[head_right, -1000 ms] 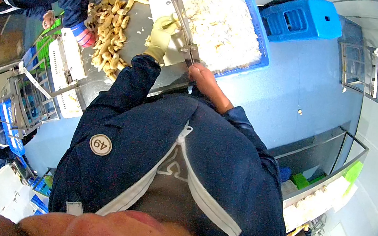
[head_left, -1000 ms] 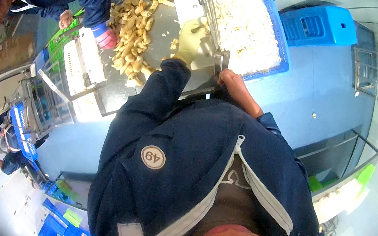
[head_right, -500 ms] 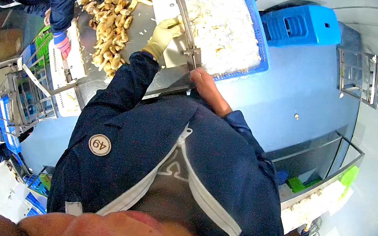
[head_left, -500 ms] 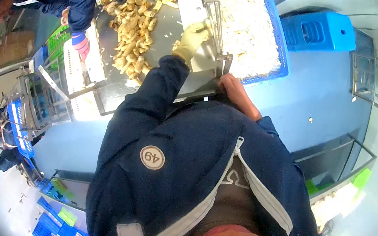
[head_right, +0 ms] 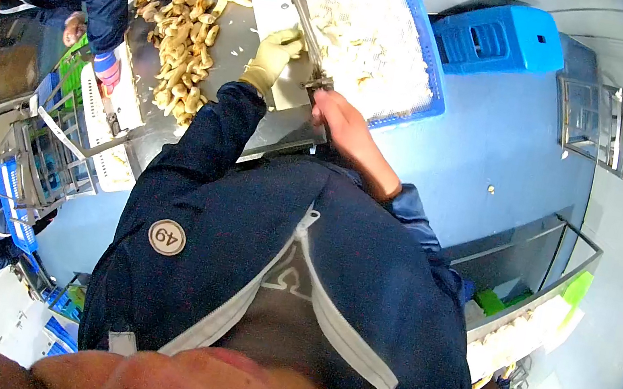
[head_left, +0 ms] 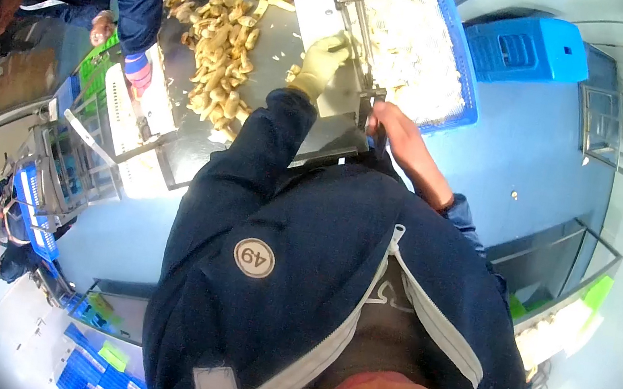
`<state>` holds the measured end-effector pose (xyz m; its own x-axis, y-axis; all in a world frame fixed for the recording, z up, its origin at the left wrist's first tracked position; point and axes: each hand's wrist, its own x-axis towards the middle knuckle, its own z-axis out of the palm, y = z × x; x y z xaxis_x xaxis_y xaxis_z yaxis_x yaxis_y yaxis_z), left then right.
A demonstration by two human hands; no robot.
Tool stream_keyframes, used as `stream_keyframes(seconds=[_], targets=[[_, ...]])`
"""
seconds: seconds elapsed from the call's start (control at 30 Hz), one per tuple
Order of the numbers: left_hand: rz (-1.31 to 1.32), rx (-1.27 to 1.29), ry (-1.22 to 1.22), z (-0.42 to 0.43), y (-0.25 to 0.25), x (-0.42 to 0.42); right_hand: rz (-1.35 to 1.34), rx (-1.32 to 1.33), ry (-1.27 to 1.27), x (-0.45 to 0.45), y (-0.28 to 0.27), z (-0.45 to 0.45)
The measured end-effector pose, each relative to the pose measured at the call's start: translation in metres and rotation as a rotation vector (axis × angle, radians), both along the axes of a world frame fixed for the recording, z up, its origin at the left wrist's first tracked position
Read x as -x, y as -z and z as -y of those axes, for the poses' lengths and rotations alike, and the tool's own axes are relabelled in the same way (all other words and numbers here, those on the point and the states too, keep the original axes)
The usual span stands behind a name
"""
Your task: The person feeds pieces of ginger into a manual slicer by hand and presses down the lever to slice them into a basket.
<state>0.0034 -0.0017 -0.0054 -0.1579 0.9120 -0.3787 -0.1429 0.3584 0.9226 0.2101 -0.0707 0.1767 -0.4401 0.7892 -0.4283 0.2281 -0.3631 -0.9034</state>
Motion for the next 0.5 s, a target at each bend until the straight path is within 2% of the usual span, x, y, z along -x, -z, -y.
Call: stream_keyframes(seconds=[0.07,0.1,0.13,0.17,0.23,0.27,0.33,0.37,0.43,0.47,0.5], targets=[[-0.096,-0.03,-0.028,-0.004,-0.005,-0.006,0.016,-0.023,-0.035,-0.002,0.018,-0.003],[0.047,-0.008,0.014,-0.003,-0.019,-0.003,0.05,-0.026,-0.055,-0.006,0.03,0.003],[0.044,-0.007,0.006,-0.005,-0.015,0.0,0.083,-0.026,-0.078,-0.009,0.048,0.009],[0.043,0.001,0.003,-0.004,-0.006,0.001,0.051,-0.135,-0.126,-0.019,0.086,0.019],[0.068,0.047,-0.003,-0.006,0.0,-0.001,0.085,-0.198,-0.15,-0.02,0.099,0.029],[0.059,0.019,-0.01,-0.01,0.002,-0.001,0.101,-0.239,-0.168,-0.018,0.096,0.026],[0.03,-0.015,-0.017,-0.005,0.008,0.001,0.074,-0.11,-0.126,-0.019,0.09,0.021],[0.084,-0.031,-0.007,-0.004,0.0,-0.001,0.047,-0.055,-0.075,-0.012,0.053,0.012],[-0.03,-0.001,0.04,-0.008,0.004,-0.003,0.019,0.001,-0.029,0.001,0.0,-0.005],[-0.09,0.009,0.057,-0.011,0.006,-0.001,0.022,-0.007,-0.041,-0.001,0.009,-0.003],[0.076,0.053,-0.03,-0.01,0.005,-0.004,0.023,-0.016,-0.059,-0.005,0.03,0.002]])
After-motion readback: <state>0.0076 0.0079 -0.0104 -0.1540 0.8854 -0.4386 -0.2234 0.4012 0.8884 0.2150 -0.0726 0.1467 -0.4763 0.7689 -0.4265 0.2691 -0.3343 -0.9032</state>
